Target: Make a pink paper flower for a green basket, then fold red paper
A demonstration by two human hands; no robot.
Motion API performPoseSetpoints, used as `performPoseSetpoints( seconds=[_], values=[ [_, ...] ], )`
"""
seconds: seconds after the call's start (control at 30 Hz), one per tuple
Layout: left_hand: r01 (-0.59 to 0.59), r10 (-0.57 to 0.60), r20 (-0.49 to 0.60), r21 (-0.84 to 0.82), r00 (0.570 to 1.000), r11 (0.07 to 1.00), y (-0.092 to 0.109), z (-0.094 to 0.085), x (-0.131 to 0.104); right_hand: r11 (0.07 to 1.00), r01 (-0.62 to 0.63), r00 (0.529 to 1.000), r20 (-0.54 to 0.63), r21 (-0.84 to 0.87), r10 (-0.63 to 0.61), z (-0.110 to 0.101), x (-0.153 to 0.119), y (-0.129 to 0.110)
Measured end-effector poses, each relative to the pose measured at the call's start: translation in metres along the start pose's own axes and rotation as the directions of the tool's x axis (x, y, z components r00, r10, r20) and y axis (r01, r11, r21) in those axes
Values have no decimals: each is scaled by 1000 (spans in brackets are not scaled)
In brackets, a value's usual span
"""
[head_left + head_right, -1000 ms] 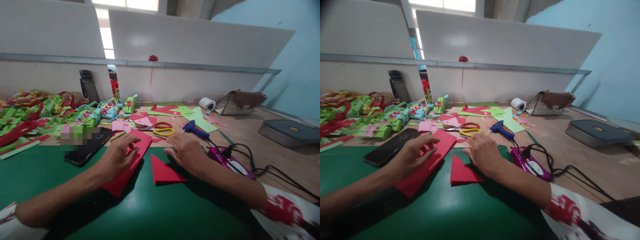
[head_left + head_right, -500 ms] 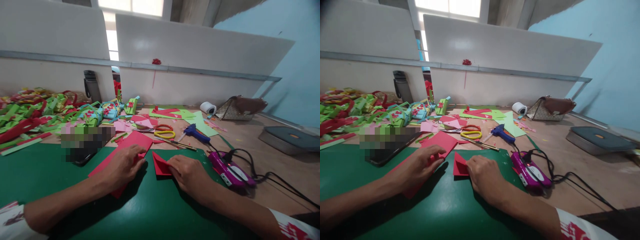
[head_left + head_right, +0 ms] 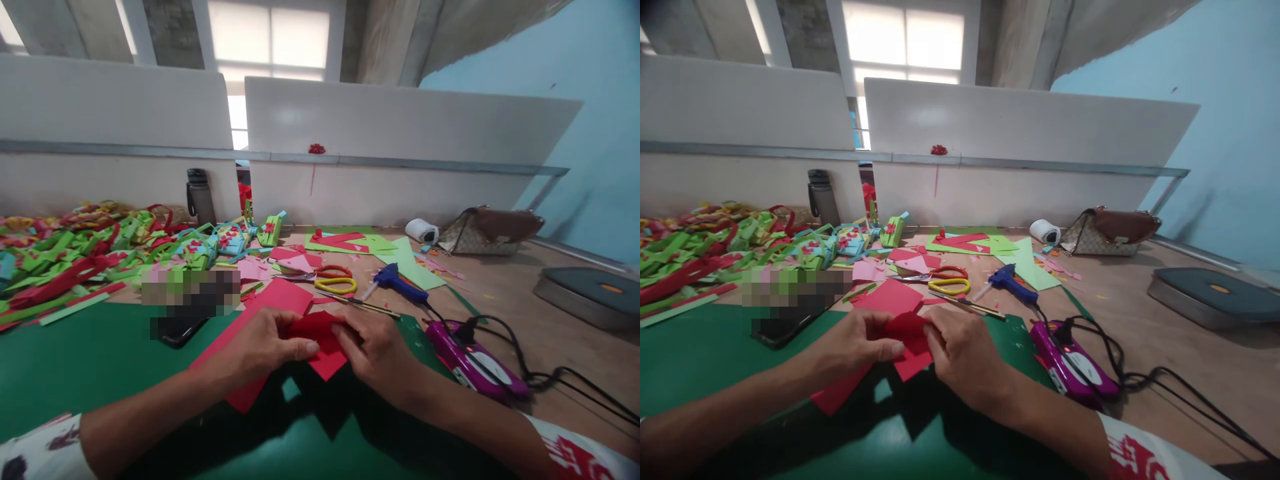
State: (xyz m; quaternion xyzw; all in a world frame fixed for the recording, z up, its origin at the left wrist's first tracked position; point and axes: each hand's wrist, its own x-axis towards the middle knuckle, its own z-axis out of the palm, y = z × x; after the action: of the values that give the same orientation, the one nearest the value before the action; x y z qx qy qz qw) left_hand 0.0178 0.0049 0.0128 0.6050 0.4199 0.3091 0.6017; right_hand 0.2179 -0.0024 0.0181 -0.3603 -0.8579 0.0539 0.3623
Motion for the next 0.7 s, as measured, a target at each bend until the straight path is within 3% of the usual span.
performPoseSetpoints(
  seconds=[0.17, 0.23, 0.3, 0.33, 0.4, 0.53, 0.7],
  values=[
    [53, -53, -1, -111, 999, 992, -10, -1, 3, 928, -270, 963, 71, 257, 261, 6, 4, -2],
    [62, -60, 15, -163, 998, 985, -12, 0, 4, 777, -439, 897, 169, 451, 409, 7, 6, -3],
    [67, -64, 20, -216, 998, 974, -14, 1, 5, 538, -552, 817, 285, 637, 501, 8, 8, -3],
    [67, -65, 17, -242, 998, 968, -16, 2, 5, 448, -567, 795, 315, 691, 519, 8, 9, -2],
    [59, -61, -1, -284, 998, 957, -19, 3, 7, 358, -567, 773, 329, 742, 543, 8, 9, 0],
    [33, -52, -51, -322, 997, 946, -18, 0, 8, 350, -569, 750, 297, 744, 591, 8, 9, 7],
    [23, -68, -139, -308, 988, 951, 0, -21, 3, 577, -524, 790, 105, 627, 604, 7, 9, 19]
  ],
)
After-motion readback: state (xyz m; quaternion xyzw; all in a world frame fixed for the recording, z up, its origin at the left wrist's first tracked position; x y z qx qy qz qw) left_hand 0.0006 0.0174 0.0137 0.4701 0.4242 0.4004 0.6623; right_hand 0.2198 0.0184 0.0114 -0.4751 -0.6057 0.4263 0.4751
